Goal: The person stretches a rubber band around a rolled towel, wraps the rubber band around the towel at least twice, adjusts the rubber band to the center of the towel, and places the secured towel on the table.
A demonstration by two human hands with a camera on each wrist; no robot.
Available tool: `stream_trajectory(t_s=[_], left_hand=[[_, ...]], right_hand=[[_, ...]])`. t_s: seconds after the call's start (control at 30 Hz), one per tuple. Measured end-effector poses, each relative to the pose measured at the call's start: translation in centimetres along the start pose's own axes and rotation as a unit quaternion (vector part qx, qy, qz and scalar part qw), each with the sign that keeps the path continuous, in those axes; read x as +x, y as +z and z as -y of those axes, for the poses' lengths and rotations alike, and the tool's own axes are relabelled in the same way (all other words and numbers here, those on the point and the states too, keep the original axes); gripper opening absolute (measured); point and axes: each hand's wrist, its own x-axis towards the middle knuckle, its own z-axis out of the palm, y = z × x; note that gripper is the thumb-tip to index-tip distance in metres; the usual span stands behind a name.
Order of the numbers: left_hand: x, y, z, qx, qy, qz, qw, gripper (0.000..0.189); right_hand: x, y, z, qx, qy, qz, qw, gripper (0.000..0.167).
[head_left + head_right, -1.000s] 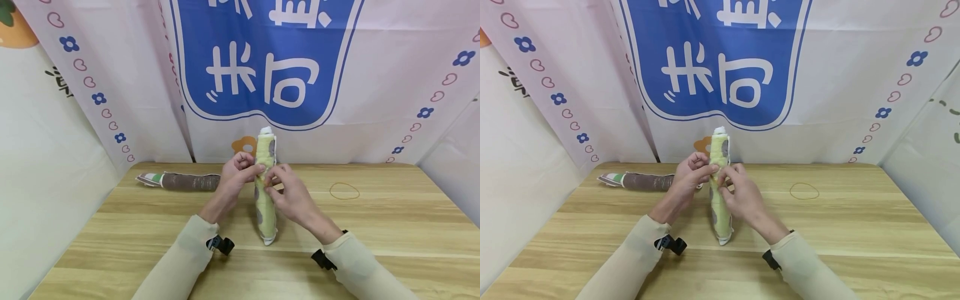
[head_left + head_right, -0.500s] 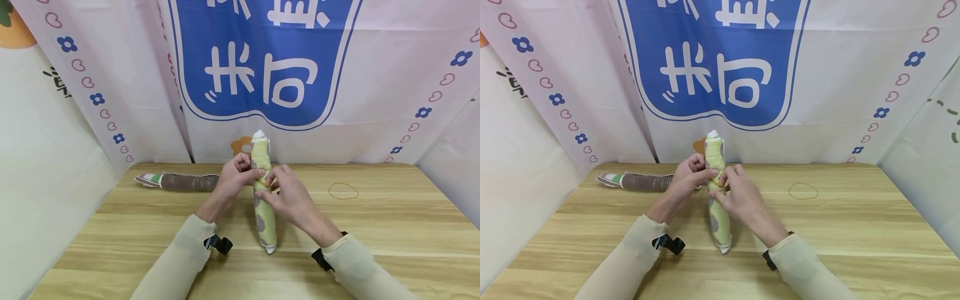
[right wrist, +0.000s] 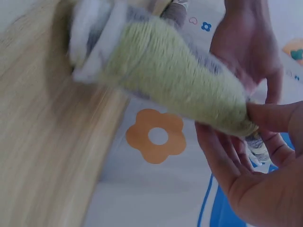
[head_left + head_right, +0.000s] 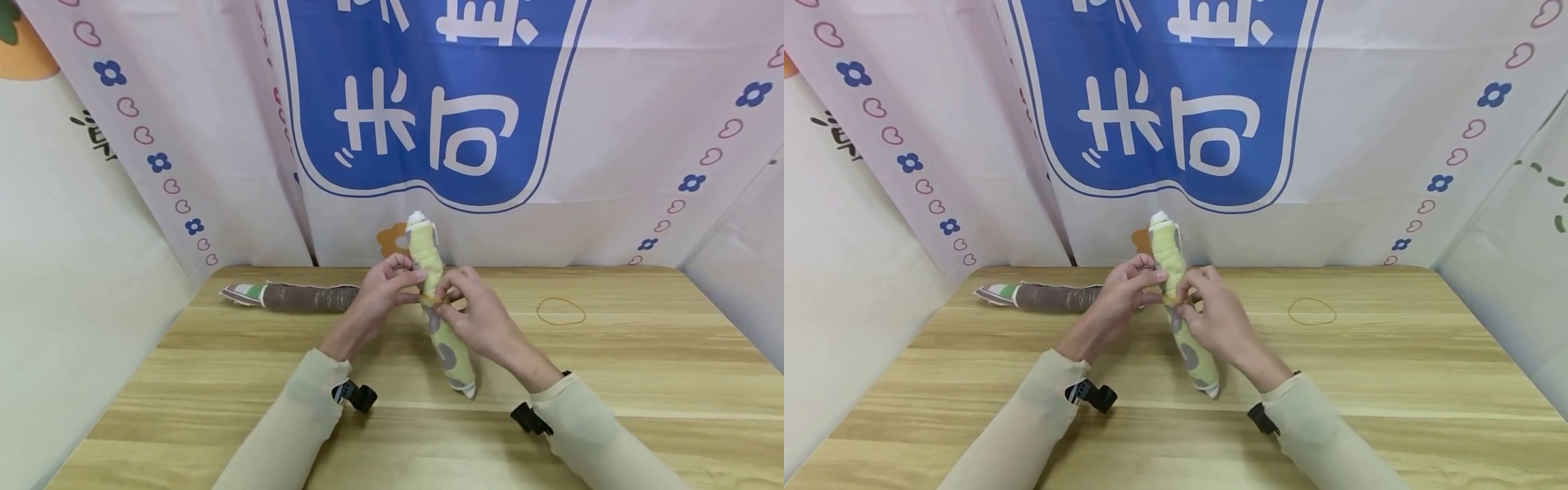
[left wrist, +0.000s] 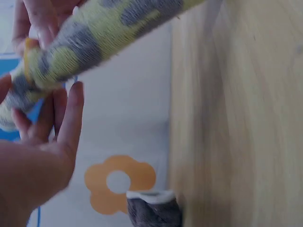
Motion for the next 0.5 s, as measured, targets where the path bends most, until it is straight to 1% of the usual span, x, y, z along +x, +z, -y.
stream_trajectory(t_s=[0.07,0.13,0.2,0.27,0.3,0.4,0.43,0.5], left_hand=[[0.0,-0.4,0.1,-0.009,-0.002,0.025,0.9996,0.016],[0.0,-0.6,0.3,-0.016,0.005,0.043,0.9990,0.018],[0.1,-0.7,0.5,-0.018,0.020,0.043,0.9987,0.021],[0.0,-0.5,0.5,-0.010,0.038,0.030,0.9988,0.023],[0.0,-0.4,0.5,-0.007,0.046,0.017,0.9988,0.025],[-0.2,0.4,0.3,0.007,0.058,-0.027,0.9979,0.031],[-0.3,0.6,0.2,0.009,0.057,-0.041,0.9975,0.032],[-0.5,1.0,0.1,0.008,0.053,-0.063,0.9966,0.035]], right_hand=[[0.1,-0.4,-0.2,0.039,0.021,0.021,0.9988,0.026],[0.2,-0.7,-0.4,0.065,0.039,0.039,0.9964,0.024],[0.2,-0.8,-0.4,0.078,0.052,0.051,0.9943,0.022],[0.1,-0.8,-0.4,0.075,0.063,0.056,0.9936,0.020],[0.1,-0.7,-0.3,0.068,0.071,0.055,0.9936,0.021],[0.0,-0.3,0.0,0.022,0.078,0.040,0.9959,0.031],[0.0,-0.1,0.2,0.001,0.071,0.033,0.9969,0.033],[-0.2,0.3,0.5,-0.046,0.044,0.021,0.9978,0.034]])
